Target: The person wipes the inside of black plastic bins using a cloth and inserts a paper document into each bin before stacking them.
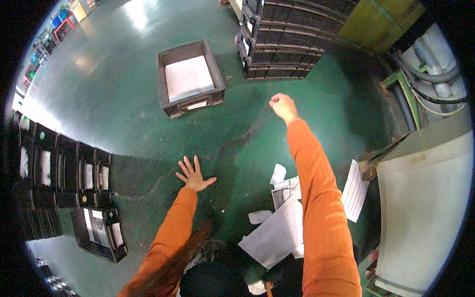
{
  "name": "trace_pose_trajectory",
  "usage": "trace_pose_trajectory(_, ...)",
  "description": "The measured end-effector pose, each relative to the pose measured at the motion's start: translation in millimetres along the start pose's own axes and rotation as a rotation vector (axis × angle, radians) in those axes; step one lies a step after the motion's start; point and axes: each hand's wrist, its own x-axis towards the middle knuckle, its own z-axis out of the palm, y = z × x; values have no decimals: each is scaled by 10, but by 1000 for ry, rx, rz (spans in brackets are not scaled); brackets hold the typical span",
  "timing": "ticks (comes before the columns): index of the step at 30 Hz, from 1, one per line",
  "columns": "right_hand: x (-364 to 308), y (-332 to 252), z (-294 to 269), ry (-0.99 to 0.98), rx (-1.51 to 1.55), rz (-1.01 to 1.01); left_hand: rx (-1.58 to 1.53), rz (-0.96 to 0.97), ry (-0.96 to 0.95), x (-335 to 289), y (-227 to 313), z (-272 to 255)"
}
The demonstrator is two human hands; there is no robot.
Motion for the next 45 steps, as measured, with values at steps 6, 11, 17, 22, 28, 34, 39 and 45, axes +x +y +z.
trace_pose_trajectory(6, 1083, 82, -3, 262, -225, 78, 52, -38, -43, 77, 118, -42)
trace_pose_trajectory(11, 1710, 265, 300, 102, 441, 416, 69, -63, -77, 145, 164, -39)
trace_pose_trajectory(17, 1900, -18, 729, 47, 1404, 448, 68, -51, -18, 99, 98, 11)
trace_pose_trajectory(22, 2098, -117, 702, 258, 1333, 595, 45, -30, 29, 86, 68, 56)
trace_pose_trajectory(28, 2021, 54, 647, 64, 1409, 580, 30, -5, 107, 134, 32, 65)
trace_pose_trajectory(34, 1973, 110, 464, 11, 1657, 670, 50, -40, 42, 100, 197, -22)
trace_pose_trajectory(39, 1731, 462, 454, 210, 1641, 734, 29, -27, 16, 113, 34, 53)
trace_pose_trajectory(45, 1521, 861, 142, 182, 1280, 660, 37, -7, 0, 130, 14, 22)
